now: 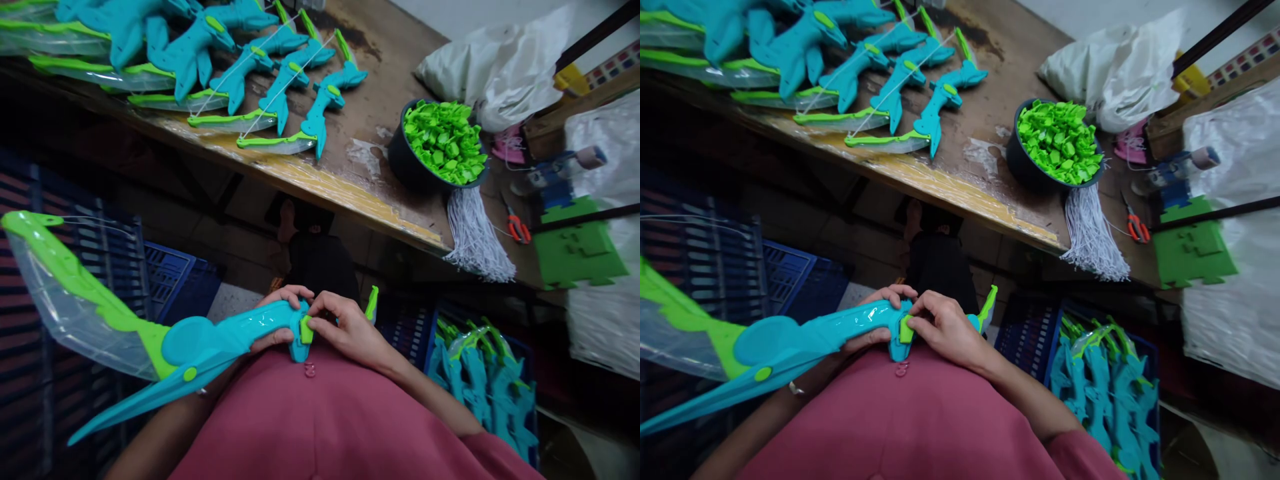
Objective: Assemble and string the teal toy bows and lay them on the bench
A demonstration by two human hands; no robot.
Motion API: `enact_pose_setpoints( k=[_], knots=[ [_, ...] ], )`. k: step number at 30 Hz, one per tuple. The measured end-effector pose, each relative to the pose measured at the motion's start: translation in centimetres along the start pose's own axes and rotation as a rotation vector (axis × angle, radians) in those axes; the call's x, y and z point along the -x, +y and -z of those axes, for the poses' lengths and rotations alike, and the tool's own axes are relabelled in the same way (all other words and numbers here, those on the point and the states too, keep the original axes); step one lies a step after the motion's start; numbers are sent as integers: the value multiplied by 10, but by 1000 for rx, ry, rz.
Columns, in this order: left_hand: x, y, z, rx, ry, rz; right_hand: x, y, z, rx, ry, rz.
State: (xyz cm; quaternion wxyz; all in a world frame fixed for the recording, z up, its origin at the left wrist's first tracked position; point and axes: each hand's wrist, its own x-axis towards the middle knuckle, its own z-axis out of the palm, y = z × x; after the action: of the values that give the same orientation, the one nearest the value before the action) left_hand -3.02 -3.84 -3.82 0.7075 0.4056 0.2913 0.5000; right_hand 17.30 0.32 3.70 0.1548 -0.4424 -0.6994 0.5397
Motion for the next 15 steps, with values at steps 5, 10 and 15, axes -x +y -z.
enact_pose_setpoints(
  k=[5, 10, 15],
  knots=[
    [2, 0, -3, 0, 6, 8, 2, 3, -2, -43, 28, -10],
    [3, 2, 1, -40, -22, -7, -1, 5, -8, -83, 65, -7],
    [5, -8, 1, -26, 21, -31, -2, 7, -9, -33, 134, 178]
  ],
)
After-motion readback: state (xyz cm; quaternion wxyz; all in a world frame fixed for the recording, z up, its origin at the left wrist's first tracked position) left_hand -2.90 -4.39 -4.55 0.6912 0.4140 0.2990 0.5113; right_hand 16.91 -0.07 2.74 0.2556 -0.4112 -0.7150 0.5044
